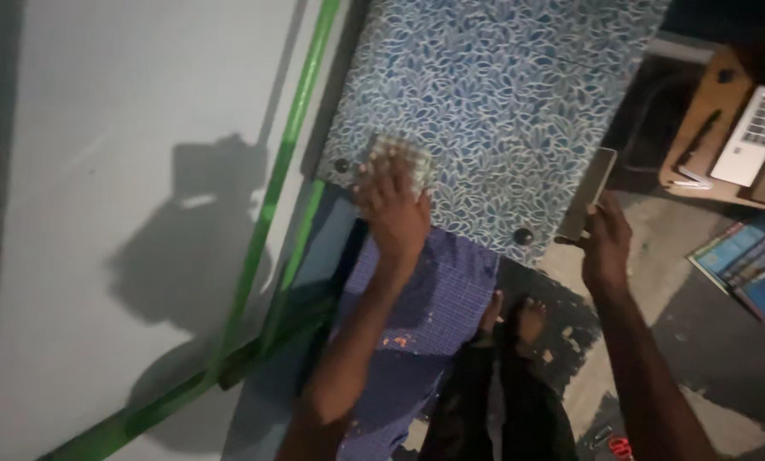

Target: The person wipes a patterned surface with a cloth, then wipes a blue checkered cloth on the floor. They pick up small debris from the cloth and place it into a small rectangular container.

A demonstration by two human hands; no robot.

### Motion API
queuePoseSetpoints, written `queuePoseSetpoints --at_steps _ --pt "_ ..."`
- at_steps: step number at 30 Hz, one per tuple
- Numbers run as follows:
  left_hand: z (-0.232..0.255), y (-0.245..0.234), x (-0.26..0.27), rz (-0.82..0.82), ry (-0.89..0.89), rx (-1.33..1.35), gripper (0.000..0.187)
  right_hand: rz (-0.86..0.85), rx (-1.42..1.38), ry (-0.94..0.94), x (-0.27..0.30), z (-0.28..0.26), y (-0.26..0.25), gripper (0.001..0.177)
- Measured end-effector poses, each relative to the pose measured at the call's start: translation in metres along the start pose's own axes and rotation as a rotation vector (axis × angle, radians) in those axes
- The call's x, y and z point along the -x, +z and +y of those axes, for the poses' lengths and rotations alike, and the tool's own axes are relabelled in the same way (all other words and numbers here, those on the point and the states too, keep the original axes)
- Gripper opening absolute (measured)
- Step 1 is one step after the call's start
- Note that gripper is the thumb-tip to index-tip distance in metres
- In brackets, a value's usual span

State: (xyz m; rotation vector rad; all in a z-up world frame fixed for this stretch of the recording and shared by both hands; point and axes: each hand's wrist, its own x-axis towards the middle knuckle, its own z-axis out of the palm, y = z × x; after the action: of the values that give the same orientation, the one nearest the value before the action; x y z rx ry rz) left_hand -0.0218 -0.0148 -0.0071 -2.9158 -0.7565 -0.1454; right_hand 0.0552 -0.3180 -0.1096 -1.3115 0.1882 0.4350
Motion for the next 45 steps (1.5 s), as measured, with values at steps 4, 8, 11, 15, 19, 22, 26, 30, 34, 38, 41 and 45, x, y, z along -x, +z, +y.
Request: queuePoseSetpoints --at_steps 4,8,11,15,19,22,26,30,34,38,41,45 --pt "0.000 0.007 -0.016 0.145 0.098 -0.190 0.063 -0.030 0.023 -0.018 0.007 -0.015 0.005 0.045" --pt "-0.024 0.007 -0.033 -0.218 -0.178 0.400 0.060 -0.034 0.044 -0.023 0.010 -0.027 0.010 0.044" --pt "-0.071 0.022 -0.049 -0.014 -0.210 0.742 0.062 -0.001 0.064 0.016 0.010 -0.035 0.009 0.040" --pt "-0.099 0.033 -0.066 0.336 -0.006 0.487 0.063 -0.036 0.004 -0.030 0.009 -0.045 0.007 0.041" --pt "-0.085 0.038 -0.080 0.183 0.001 0.215 0.074 -0.029 -0.001 -0.029 0.008 -0.045 0.003 0.042" --pt "-0.061 0.036 -0.078 0.109 0.067 0.128 0.075 -0.029 -0.014 -0.029 0.004 -0.039 -0.002 0.042" --pt "-0.051 0.026 -0.076 0.107 0.024 0.207 0.079 -0.032 -0.062 -0.038 0.003 -0.033 -0.008 0.043" --pt "-0.058 0.029 -0.080 0.063 -0.003 0.197 0.080 0.004 -0.046 -0.018 0.003 -0.032 -0.012 0.044" --pt "-0.056 0.028 -0.088 0.199 0.078 0.075 0.063 -0.001 -0.031 -0.027 0.007 -0.037 -0.012 0.044" --pt "-0.048 -0.015 -0.094 -0.096 -0.291 0.385 0.057 -0.006 -0.036 -0.051 0.009 -0.039 -0.013 0.041" --pt "-0.052 -0.032 -0.086 -0.201 -0.536 0.900 0.044 0.048 -0.030 -0.004 0.006 -0.037 -0.015 0.042" --pt "-0.081 -0.038 -0.040 0.381 0.548 0.760 0.040 0.033 -0.040 -0.029 0.009 -0.034 -0.019 0.038"
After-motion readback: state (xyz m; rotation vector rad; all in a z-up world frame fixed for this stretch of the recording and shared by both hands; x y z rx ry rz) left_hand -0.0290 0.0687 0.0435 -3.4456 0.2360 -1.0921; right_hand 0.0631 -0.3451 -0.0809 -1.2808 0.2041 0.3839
